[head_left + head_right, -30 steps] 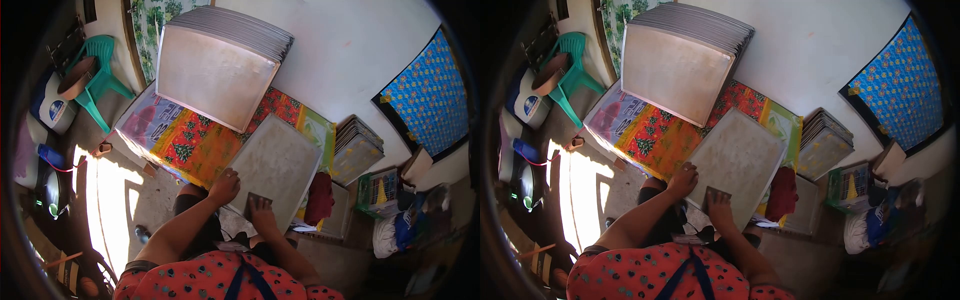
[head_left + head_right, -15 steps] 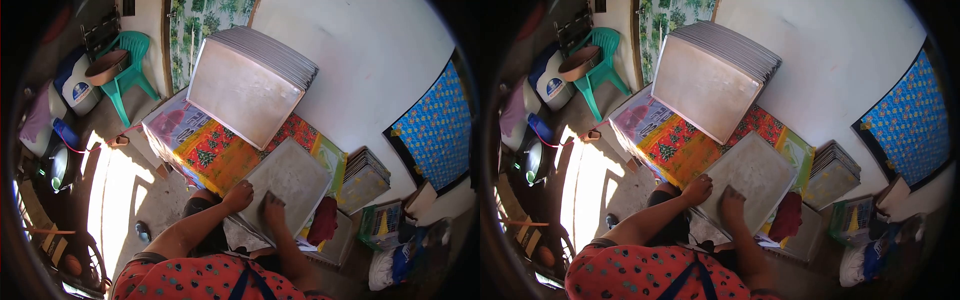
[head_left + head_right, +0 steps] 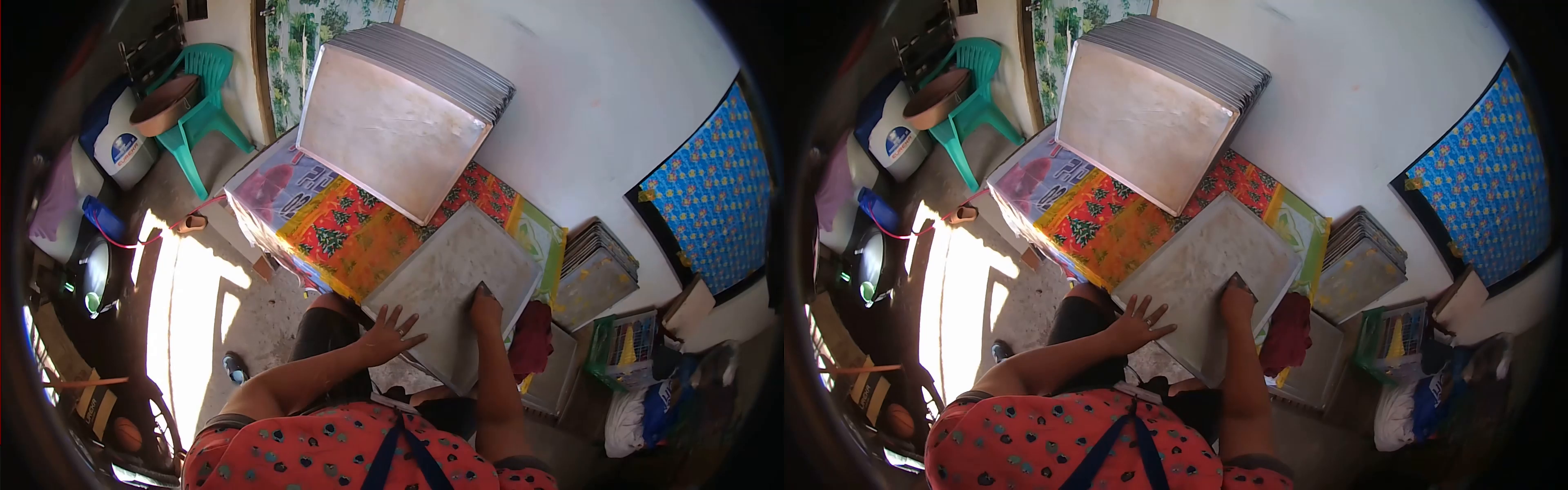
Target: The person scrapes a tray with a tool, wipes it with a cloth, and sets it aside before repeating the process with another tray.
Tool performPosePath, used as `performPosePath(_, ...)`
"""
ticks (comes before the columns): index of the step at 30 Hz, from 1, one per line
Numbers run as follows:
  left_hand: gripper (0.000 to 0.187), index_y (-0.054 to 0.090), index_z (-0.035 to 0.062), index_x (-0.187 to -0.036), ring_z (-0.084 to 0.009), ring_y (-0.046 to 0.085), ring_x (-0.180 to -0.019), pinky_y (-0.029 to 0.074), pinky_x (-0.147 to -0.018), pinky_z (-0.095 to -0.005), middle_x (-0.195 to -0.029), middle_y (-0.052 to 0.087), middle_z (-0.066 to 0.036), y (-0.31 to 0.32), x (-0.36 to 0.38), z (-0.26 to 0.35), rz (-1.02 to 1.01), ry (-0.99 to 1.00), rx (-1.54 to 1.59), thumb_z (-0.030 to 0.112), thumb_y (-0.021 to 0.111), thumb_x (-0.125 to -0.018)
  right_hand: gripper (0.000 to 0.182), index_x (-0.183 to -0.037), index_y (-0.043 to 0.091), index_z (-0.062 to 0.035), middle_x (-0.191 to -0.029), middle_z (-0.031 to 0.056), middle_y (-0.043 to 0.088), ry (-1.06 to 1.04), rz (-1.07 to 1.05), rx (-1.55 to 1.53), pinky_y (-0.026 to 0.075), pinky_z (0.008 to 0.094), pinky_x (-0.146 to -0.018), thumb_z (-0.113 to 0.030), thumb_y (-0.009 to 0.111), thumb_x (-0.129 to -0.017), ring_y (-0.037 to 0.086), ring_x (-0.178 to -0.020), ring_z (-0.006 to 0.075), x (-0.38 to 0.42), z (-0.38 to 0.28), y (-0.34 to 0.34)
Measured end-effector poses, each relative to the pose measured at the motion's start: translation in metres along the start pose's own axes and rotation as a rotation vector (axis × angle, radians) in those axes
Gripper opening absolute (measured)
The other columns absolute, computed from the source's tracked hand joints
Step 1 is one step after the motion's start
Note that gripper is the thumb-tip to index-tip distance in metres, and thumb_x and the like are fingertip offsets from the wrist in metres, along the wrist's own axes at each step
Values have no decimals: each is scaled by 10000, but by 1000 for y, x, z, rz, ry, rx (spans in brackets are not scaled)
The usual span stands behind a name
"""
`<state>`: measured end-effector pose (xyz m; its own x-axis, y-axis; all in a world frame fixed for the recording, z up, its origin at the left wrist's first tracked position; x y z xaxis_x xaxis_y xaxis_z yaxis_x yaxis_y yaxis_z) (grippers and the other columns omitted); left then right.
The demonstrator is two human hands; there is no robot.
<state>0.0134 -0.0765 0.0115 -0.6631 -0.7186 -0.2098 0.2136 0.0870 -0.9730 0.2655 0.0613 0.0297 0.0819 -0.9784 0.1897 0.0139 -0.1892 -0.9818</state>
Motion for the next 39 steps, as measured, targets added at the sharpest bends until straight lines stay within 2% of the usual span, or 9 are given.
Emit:
performPosePath(7, 397, 576, 90, -1224, -567, 518, -1017, 452, -742, -646, -1295, 488, -232, 0, 33, 49, -101, 99, 73, 225, 482, -863, 548, -1391, 403, -74, -1249, 304, 511, -394, 18, 106, 510, 487, -832, -141, 455, -849, 577, -1050, 433, 104, -105, 6)
performPosePath(12, 669, 456, 93, -1348, -465, 433, -1222, 360, -970, -595, -1382, 410, -239, -45, 32, 31, -348, 201, 349, 464, 599, -810, 540, -1393, 396, -72, -1269, 303, 498, -427, 122, 199, 507, 478, -850, -127, 441, -858, 567, -1067, 439, 61, -110, 14)
performPosePath(15, 808, 374, 86, -1398, -454, 298, -1325, 239, -1048, -608, -1432, 344, -236, -49, 19, 5, -186, -160, 143, 583, 583, -797, 522, -1398, 392, -88, -1220, 287, 538, -279, 158, 172, 513, 462, -823, -108, 418, -877, 590, -1032, 421, -25, -84, 4)
performPosePath(19, 851, 372, 56, -1393, -473, 281, -1323, 277, -1021, -597, -1440, 319, -266, -25, 10, -17, -158, -263, 63, 608, 584, -781, 539, -1403, 389, -128, -1173, 237, 580, -209, -17, 88, 515, 466, -778, -97, 430, -867, 618, -978, 383, -69, -77, -31)
performPosePath(20, 858, 373, 46, -1390, -477, 281, -1323, 279, -1018, -598, -1437, 320, -271, -23, 10, -14, -167, -268, 61, 611, 583, -780, 515, -1390, 391, -96, -1200, 302, 532, -240, -75, 53, 495, 465, -866, -111, 434, -878, 561, -1058, 453, -59, -81, -30)
performPosePath(24, 856, 396, 14, -1368, -495, 303, -1304, 291, -1010, -600, -1422, 334, -291, -23, 7, -12, -176, -262, 64, 613, 579, -783, 523, -1402, 376, -114, -1295, 295, 462, -489, 122, 56, 418, 550, -950, -145, 430, -882, 489, -1137, 507, 36, -112, 24)
performPosePath(27, 849, 413, 10, -1357, -502, 323, -1288, 296, -1006, -600, -1411, 351, -294, -19, 8, -14, -237, -241, -2, 611, 582, -781, 543, -1400, 388, -119, -1318, 290, 453, -540, 69, 78, 419, 534, -952, -137, 458, -862, 496, -1152, 482, 78, -121, 24)
performPosePath(34, 858, 408, 9, -1363, -516, 329, -1281, 316, -991, -602, -1407, 355, -297, -22, 7, -15, -173, -241, 80, 607, 593, -776, 489, -1346, 455, -82, -1190, 255, 564, -237, 102, 155, 511, 463, -823, -111, 456, -857, 596, -1029, 396, -68, -97, -10)
performPosePath(39, 862, 397, 14, -1372, -518, 337, -1273, 325, -982, -605, -1410, 349, -296, -25, 6, -16, -189, -246, 112, 602, 598, -774, 483, -1319, 478, -60, -1130, 268, 582, -273, 26, 109, 514, 454, -809, -115, 483, -839, 599, -1002, 414, -86, -104, -24)
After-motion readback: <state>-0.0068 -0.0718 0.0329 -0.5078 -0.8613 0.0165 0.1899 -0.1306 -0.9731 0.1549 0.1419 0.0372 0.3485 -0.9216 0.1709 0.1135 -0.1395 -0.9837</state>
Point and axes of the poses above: each hand's wrist, its own x-axis away from the middle knuckle, its own y-axis out of the palm, z = x × y, the point moved 1 cm from there along -x, towards the middle knuckle
